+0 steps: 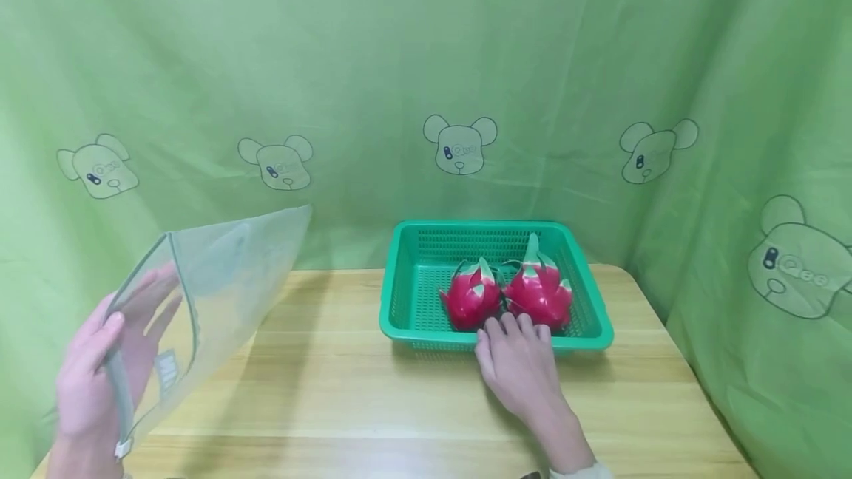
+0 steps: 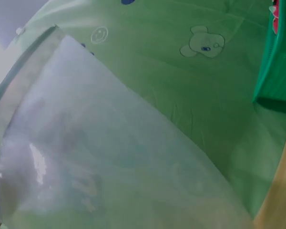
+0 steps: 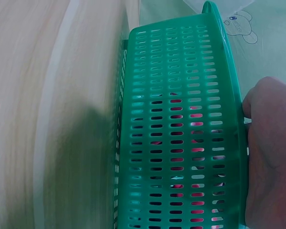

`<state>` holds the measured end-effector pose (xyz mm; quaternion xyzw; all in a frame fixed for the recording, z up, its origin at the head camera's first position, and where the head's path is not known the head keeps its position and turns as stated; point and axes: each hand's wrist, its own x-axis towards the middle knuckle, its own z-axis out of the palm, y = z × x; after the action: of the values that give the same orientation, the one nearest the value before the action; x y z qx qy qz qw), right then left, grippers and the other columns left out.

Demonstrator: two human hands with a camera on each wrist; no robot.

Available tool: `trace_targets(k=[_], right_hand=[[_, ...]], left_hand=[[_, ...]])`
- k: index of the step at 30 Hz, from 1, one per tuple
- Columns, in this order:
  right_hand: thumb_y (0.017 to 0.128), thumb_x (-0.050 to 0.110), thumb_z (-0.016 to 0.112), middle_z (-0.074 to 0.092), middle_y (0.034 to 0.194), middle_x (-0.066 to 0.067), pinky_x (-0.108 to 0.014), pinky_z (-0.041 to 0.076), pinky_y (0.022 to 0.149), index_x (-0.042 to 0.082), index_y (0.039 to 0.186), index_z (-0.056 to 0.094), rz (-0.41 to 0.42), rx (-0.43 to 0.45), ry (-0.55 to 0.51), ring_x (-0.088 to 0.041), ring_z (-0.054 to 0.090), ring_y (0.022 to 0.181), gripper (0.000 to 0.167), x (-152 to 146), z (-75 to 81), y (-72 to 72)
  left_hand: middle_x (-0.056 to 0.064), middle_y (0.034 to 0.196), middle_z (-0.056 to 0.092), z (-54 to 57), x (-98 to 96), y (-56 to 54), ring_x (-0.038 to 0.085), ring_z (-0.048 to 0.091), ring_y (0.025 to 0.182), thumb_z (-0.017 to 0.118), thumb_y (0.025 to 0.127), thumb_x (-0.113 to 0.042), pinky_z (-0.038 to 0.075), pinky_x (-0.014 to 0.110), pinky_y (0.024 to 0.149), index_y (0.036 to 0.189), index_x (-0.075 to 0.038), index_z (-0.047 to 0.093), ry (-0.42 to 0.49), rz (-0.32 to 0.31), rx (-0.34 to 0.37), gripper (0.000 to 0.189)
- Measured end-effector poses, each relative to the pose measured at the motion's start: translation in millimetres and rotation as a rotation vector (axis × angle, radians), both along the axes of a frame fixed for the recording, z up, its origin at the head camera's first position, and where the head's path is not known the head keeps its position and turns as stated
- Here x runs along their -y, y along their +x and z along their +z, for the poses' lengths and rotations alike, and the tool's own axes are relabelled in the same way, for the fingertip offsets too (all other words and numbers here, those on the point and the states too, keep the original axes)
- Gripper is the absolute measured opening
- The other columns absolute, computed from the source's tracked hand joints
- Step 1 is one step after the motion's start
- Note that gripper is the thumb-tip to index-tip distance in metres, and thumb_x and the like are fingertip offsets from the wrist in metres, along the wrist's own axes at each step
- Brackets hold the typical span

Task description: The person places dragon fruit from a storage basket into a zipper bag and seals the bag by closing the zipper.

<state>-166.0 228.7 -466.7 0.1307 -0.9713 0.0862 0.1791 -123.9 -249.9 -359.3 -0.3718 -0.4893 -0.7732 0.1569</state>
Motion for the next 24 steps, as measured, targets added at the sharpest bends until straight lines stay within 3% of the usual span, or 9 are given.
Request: trace_targets(k=[3, 5, 8, 12, 15, 20, 24], right_hand=[[0.099, 0.032, 0.06, 0.063, 0.101, -0.01, -0.052, 0.045, 0.082, 0.008, 0.11, 0.068, -0.002, 0.003, -0.001, -0.032, 0.054, 0.096, 0.027, 1, 1.3, -0.2], [0.1, 0.032, 0.059, 0.063, 0.1, -0.01, -0.052, 0.045, 0.082, 0.008, 0.109, 0.068, -0.004, 0.006, 0.0, -0.032, 0.054, 0.096, 0.027, 1, 1.7, 0.1], [0.1, 0.033, 0.059, 0.063, 0.1, -0.01, -0.052, 0.045, 0.082, 0.008, 0.11, 0.068, -0.007, 0.005, 0.001, -0.032, 0.054, 0.096, 0.028, 1, 2.1, 0.6], [0.099, 0.033, 0.059, 0.064, 0.101, -0.01, -0.052, 0.045, 0.082, 0.008, 0.11, 0.068, -0.005, -0.004, -0.002, -0.032, 0.054, 0.096, 0.028, 1, 2.2, 0.9], [0.1, 0.032, 0.059, 0.064, 0.102, -0.011, -0.053, 0.045, 0.083, 0.008, 0.111, 0.068, -0.006, -0.006, -0.006, -0.033, 0.055, 0.097, 0.029, 1, 2.5, 1.1], [0.1, 0.032, 0.059, 0.065, 0.102, -0.011, -0.053, 0.046, 0.083, 0.007, 0.113, 0.069, -0.01, 0.0, -0.012, -0.033, 0.057, 0.097, 0.029, 1, 3.0, 1.8], [0.101, 0.032, 0.058, 0.066, 0.104, -0.012, -0.053, 0.046, 0.083, 0.007, 0.115, 0.069, -0.003, 0.006, -0.015, -0.033, 0.057, 0.098, 0.031, 2, 3.4, 2.4]], left_hand=[[0.032, 0.156, 0.036, 6.1, -3.0, 8.7, 0.036, 0.029, 0.151, 0.009, 0.107, 0.002, 0.017, 0.042, 0.126, 0.146, 0.021, 0.03, -0.018, 0.141, 0.098, 0.049], [0.031, 0.156, 0.038, 9.8, -5.1, 13.8, 0.036, 0.031, 0.15, 0.012, 0.109, -0.001, 0.019, 0.042, 0.126, 0.146, 0.02, 0.032, -0.009, 0.204, 0.144, 0.047], [0.033, 0.154, 0.039, 13.7, -8.4, 18.3, 0.038, 0.033, 0.148, 0.014, 0.108, 0.0, 0.02, 0.042, 0.126, 0.143, 0.022, 0.034, 0.039, 0.239, 0.14, 0.045], [0.036, 0.147, 0.046, 17.1, -13.1, 21.3, 0.04, 0.04, 0.144, 0.016, 0.107, 0.004, 0.023, 0.039, 0.125, 0.136, 0.027, 0.039, 0.097, 0.277, 0.08, 0.043], [0.036, 0.139, 0.054, 21.1, -18.3, 21.2, 0.04, 0.047, 0.139, 0.02, 0.106, 0.006, 0.027, 0.038, 0.123, 0.132, 0.029, 0.042, 0.129, 0.339, 0.06, 0.041], [0.034, 0.127, 0.063, 30.4, -27.5, 15.5, 0.039, 0.057, 0.128, 0.03, 0.106, 0.006, 0.034, 0.038, 0.12, 0.128, 0.029, 0.046, 0.164, 0.468, 0.07, 0.036], [0.028, 0.122, 0.068, 35.2, -33.3, 12.8, 0.035, 0.06, 0.122, 0.032, 0.106, 0.003, 0.04, 0.036, 0.115, 0.126, 0.023, 0.054, 0.108, 0.646, 0.151, 0.036]])
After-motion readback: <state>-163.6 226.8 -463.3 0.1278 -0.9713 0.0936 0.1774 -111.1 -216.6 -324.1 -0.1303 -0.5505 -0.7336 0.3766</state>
